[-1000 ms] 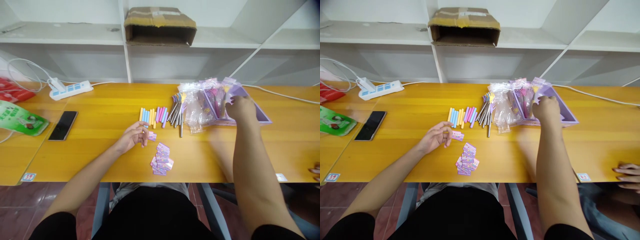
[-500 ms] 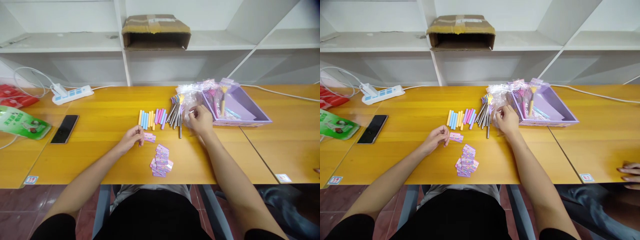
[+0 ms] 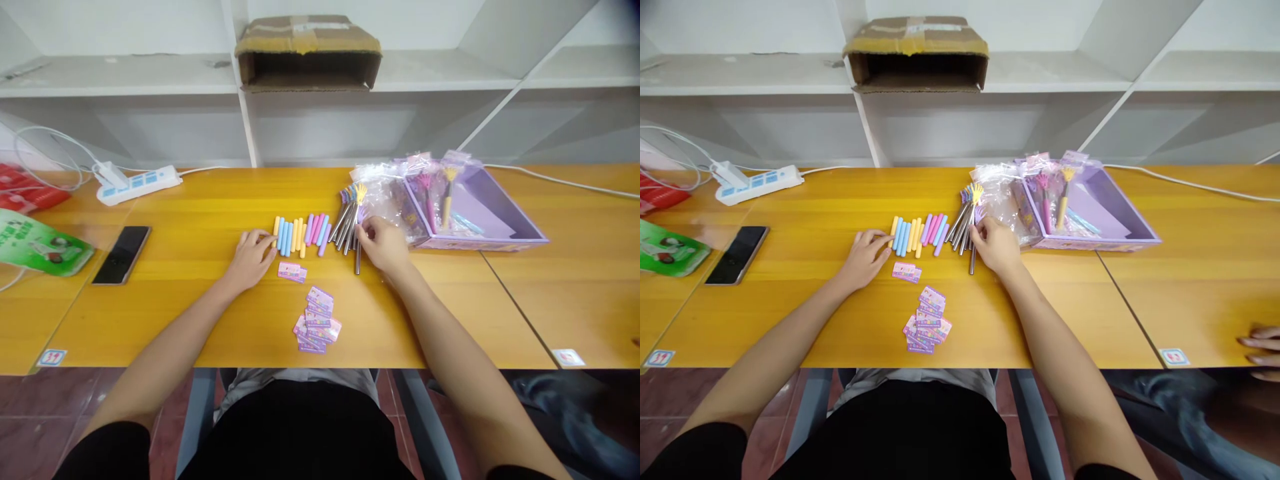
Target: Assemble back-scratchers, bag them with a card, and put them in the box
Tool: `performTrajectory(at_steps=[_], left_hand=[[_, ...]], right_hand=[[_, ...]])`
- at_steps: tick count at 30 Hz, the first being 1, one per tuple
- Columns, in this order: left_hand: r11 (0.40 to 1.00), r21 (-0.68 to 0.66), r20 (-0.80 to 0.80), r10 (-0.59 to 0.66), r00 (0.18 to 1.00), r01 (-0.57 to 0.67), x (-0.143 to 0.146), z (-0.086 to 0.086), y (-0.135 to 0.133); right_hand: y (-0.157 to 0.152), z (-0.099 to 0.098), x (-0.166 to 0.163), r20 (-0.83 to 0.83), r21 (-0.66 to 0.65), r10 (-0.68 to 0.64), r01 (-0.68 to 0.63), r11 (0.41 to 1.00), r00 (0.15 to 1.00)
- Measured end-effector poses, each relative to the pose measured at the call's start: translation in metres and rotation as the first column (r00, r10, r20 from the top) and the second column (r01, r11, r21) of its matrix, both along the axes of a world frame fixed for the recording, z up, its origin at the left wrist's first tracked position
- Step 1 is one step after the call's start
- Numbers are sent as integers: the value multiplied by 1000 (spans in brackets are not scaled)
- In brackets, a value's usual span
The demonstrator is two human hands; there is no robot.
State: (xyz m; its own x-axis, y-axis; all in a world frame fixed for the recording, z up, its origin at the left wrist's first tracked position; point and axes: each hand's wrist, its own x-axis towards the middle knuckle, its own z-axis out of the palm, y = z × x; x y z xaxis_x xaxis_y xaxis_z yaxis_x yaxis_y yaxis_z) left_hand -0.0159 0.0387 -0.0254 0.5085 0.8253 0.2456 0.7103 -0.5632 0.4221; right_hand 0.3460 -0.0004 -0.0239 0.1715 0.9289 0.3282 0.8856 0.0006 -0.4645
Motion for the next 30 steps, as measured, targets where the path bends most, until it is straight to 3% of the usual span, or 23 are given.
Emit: performTrajectory(at_steps=[5,11,17,25,30], left_hand=[[995,32,9,91,996,-91,1,-4,7],[956,-96,-126,266,956,-279,-1,5,6],[941,-121,-296,271,916,-318,0,15,-4],[946,-111,-244,273,931,-306,-10,16,-11],[961,-122,-68,241,968,-248,-10,29,-21]], right_hand=[[7,0,-10,113,-70,-64,72,995,991],[10,0,-18,142,-121,-104,122,985,984],[10,-3,-16,89,-97,-90,98,990,992],[9,-7,-8,-252,75,-97,119,990,963],[4,-3,-3,-630,225,44,128,966,775]])
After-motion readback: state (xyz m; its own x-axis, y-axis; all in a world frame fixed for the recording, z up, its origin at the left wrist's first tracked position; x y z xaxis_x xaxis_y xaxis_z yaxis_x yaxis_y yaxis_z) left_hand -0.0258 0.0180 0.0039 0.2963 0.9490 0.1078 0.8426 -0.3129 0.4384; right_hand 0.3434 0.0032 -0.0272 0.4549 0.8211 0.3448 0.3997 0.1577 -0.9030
